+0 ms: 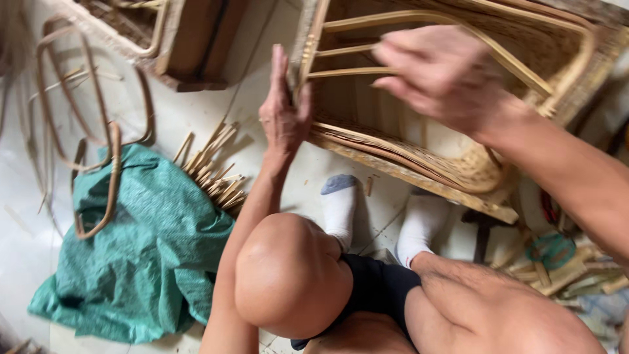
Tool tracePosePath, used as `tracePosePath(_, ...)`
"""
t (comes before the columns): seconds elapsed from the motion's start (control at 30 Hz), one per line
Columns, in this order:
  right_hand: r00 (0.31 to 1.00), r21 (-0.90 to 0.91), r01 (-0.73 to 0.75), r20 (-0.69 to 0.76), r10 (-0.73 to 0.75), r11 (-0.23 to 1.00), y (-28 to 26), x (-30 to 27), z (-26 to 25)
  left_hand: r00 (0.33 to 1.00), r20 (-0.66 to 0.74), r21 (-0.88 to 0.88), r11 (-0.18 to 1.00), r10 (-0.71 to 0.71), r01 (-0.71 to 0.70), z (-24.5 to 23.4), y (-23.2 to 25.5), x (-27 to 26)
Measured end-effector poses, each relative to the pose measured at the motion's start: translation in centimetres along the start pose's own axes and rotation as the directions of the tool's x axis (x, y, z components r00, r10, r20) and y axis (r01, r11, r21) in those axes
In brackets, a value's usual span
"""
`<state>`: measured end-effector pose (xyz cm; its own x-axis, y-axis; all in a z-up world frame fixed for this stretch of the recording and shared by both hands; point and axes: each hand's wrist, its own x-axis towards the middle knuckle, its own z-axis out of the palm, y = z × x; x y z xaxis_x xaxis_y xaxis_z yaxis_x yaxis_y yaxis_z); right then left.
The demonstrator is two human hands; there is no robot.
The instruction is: The person inserts thin wooden strips into a rectangular basket mold, bending and tucking them into place. They use a hammer to tap the strips flush and a plier to adjust the frame, continuing to add and secure strips along the basket's edge.
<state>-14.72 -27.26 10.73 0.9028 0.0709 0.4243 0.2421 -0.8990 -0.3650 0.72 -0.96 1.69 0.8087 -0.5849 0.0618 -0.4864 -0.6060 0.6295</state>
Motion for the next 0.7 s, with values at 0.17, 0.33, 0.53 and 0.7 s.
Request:
tracePosePath(0.17,0.719,-0.013,-0.682,-0.196,0.667,0.731,-6.9,-11.9,-8.2,1.000,0.018,0.084,0.996,0.003,-0.004,0.5,0.1,-0.5)
tracePosePath(0.33,0.275,0.282,-0.920,-0.030,0.961,0.272,-9.1,-19.3,-1.4,0.948,0.078,0.048,0.951,-0.309,0.306,-0.3,1.6,-3.0)
tracePosePath(0.53,0.150,0.140,-0.979,0.002,0.989,0.148,-5.9,-21.2,0.1,0.676,0.243,-0.031,0.702,0.696,-0.712,-0.6,7.7,-3.6)
tracePosePath(0.7,0.574,0.672,-0.620,0.036,0.818,0.405,-6.5,-22.0,-4.1,0.312,0.705,-0.282,0.656,0.636,-0.700,4.0,10.2,-3.8)
